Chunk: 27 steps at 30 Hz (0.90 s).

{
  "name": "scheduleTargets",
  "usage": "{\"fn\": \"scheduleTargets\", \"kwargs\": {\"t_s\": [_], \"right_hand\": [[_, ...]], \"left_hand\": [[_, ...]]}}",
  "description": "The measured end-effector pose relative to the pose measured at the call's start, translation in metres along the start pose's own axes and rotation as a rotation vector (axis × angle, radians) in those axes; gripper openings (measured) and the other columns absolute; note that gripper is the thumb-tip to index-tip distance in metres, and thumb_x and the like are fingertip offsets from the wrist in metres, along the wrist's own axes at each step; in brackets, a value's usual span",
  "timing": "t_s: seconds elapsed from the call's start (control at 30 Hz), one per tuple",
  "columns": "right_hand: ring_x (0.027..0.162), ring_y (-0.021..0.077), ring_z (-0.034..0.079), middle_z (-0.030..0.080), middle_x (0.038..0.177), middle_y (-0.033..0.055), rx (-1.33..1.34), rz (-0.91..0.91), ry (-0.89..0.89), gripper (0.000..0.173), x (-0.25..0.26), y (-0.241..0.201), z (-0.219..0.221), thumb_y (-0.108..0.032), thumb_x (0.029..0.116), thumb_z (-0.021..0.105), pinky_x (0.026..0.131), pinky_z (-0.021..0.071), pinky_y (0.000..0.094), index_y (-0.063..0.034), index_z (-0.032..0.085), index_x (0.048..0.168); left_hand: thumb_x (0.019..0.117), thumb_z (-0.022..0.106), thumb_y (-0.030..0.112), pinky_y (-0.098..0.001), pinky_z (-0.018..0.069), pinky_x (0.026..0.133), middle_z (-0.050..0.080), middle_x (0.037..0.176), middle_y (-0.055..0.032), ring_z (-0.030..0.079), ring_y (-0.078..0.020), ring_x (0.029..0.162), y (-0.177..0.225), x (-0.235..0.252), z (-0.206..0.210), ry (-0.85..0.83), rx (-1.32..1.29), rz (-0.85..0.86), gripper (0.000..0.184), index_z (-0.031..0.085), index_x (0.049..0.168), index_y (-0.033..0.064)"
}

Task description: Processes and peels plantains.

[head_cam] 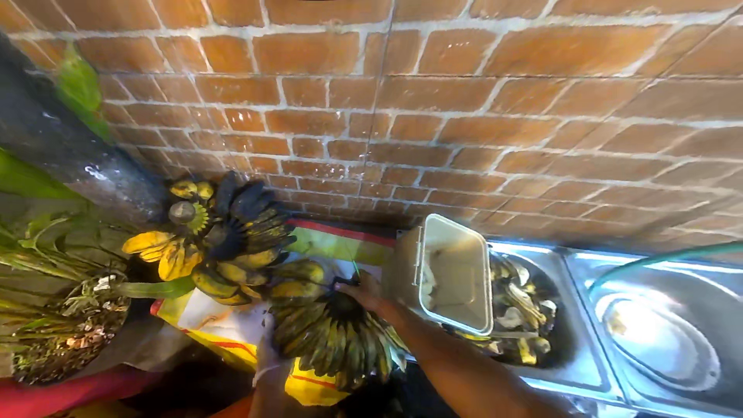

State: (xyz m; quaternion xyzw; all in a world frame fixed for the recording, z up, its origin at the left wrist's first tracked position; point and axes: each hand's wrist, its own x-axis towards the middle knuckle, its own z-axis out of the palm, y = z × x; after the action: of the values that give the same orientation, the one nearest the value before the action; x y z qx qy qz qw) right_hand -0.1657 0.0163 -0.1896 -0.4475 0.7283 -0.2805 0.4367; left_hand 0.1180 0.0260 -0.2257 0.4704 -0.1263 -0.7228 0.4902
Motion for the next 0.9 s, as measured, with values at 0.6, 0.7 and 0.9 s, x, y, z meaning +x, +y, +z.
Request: {"fn": "scheduleTargets", "kwargs": {"t_s": [0.6, 0.7, 0.9], "right_hand": [[0.065, 0.0094, 0.055, 0.059, 0.073, 0.0035, 0.293, -1.05, 0.202, 0.06, -0.047, -0.22, -0.127, -0.038, 0.0638, 0.098, 0.059, 0.0495, 0.0274, -0.0006, 0.063, 0.095], [0.064, 0.0126, 0.054, 0.058, 0.073, 0.0035, 0.247, -1.019, 0.198, 0.061, -0.044, -0.235, -0.141, -0.041, 0.065, 0.097, 0.058, 0.0489, 0.0324, -0.0017, 0.063, 0.098], [0.083, 0.0277, 0.068, 0.071, 0.092, 0.0123, -0.099, -0.954, 0.165, 0.073, 0.032, -0.23, -0.155, -0.058, 0.0736, 0.088, 0.077, 0.0575, 0.0537, -0.0047, 0.067, 0.12]], "left_hand": [[0.1053, 0.043, 0.021, -0.0303, 0.0577, 0.092, 0.065, 0.113, -0.0021, 0.066, -0.0072, 0.103, 0.172, -0.092, 0.14, 0.003, 0.452, 0.961, 0.038, 0.043, 0.137, -0.0009], [0.1033, 0.05, 0.02, -0.0301, 0.0611, 0.085, 0.068, 0.103, 0.0002, 0.07, -0.0076, 0.093, 0.158, -0.092, 0.165, 0.107, 0.375, 1.021, 0.034, 0.048, 0.131, 0.0001], [0.1084, 0.047, 0.042, -0.0436, 0.0603, 0.081, 0.07, 0.101, -0.0147, 0.069, -0.0202, 0.086, 0.132, -0.056, 0.174, 0.443, 0.858, 0.763, 0.049, 0.065, 0.122, -0.0018]]}}
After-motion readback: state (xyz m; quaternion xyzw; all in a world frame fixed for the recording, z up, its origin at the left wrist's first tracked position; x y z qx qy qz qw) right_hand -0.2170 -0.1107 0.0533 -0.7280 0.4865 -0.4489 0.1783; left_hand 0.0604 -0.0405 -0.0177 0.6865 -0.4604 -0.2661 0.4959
